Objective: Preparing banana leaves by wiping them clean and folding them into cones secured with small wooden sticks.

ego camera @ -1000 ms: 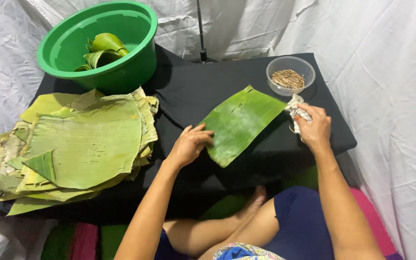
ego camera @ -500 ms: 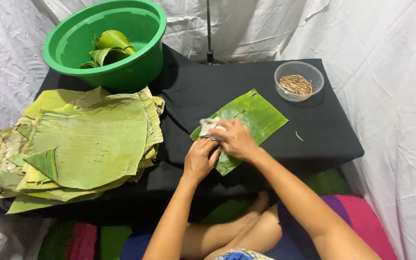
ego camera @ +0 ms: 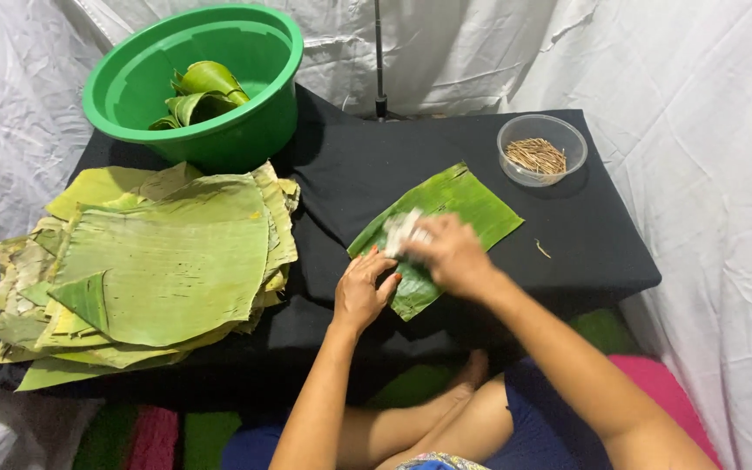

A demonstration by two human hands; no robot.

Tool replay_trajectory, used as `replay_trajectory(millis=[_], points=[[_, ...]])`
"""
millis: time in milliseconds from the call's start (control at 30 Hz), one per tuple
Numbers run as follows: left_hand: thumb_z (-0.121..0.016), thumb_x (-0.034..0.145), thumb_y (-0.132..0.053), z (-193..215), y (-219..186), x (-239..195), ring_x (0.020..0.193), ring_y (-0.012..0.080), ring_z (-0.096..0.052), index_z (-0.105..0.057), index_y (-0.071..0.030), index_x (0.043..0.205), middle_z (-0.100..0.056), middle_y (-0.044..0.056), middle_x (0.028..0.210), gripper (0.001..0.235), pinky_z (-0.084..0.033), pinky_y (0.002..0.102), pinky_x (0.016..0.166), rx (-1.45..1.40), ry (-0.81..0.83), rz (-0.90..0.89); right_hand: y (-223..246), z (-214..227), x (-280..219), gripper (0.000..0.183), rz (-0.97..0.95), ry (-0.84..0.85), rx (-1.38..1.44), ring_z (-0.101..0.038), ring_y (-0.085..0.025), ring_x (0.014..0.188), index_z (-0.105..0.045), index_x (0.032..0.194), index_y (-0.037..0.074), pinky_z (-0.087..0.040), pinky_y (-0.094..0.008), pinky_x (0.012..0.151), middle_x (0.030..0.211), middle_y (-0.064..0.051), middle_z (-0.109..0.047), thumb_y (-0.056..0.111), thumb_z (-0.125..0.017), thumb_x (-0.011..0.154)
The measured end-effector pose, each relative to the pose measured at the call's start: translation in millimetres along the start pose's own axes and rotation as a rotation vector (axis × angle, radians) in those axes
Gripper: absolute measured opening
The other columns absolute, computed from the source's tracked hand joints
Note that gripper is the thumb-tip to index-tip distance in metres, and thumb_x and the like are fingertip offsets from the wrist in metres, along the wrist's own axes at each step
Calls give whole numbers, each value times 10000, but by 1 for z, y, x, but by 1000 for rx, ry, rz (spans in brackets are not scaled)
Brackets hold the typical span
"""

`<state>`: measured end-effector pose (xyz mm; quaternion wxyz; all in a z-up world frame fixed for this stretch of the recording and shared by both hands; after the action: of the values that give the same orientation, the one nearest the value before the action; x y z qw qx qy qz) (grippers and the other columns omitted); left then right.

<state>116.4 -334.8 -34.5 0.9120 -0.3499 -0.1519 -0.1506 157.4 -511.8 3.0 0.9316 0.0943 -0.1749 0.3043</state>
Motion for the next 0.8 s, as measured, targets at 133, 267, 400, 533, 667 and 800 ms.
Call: replay_trajectory(millis=[133, 267, 400, 533, 667, 800], points=[[-751, 903, -320, 3, -6, 0, 1314, 259, -588, -749, -197, 1121, -720, 64, 1278, 250, -405, 440, 1139, 7, 5, -15, -21, -15, -25, 394, -3, 45, 25, -503, -303, 1209, -662, 1242, 445, -541, -452, 823, 1339, 33, -560, 265, -570, 904], [-739, 911, -325, 1, -2, 1, 1334, 270, -566, -744, -206, 1139, -704, 55, 1311, 258, -394, 455, 1149, -27, 27, 4, -125, -18, -43, 405, -244, 42, -147, -540, -327, 1187, -697, 1179, 446, -559, -478, 804, 1294, 12, -594, 209, -600, 865], [-736, 915, -336, 1, -1, 0, 1327, 277, -571, -747, -212, 1133, -710, 51, 1300, 251, -395, 450, 1147, -42, 27, 5, -195, -24, -44, 459, -440, 99, -283, -539, -334, 1159, -697, 1178, 465, -537, -489, 785, 1248, 19, -611, 212, -642, 799], [-736, 916, -335, 1, -2, 1, 1324, 279, -573, -749, -207, 1127, -714, 55, 1289, 246, -397, 451, 1144, -48, 14, 2, -70, 9, -4, 514, -205, -18, -187, -521, -340, 1179, -691, 1200, 397, -555, -484, 810, 1281, -11, -576, 164, -702, 742], [-761, 885, -380, -7, 11, -2, 1277, 218, -616, -752, -249, 1104, -747, 19, 1207, 255, -414, 408, 1145, 1, -15, -2, 7, -9, 12, 480, 26, 71, 43, -530, -334, 1198, -675, 1208, 409, -567, -512, 854, 1293, 10, -591, 143, -667, 809], [-746, 896, -352, 1, 4, -2, 1318, 241, -584, -747, -239, 1132, -716, 19, 1288, 261, -401, 432, 1148, -44, -8, -8, -42, -37, 11, 393, -106, 87, -56, -526, -303, 1189, -668, 1205, 432, -565, -478, 852, 1323, 25, -568, 198, -643, 889]])
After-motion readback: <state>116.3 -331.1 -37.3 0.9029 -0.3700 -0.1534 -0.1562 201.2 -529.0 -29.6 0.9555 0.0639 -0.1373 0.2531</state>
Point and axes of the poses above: each hand's wrist, its own x-axis towards the middle knuckle, its own z-axis out of the back of the hand, y = z × x, the point moved 6 cm from there along x, towards the middle knuckle
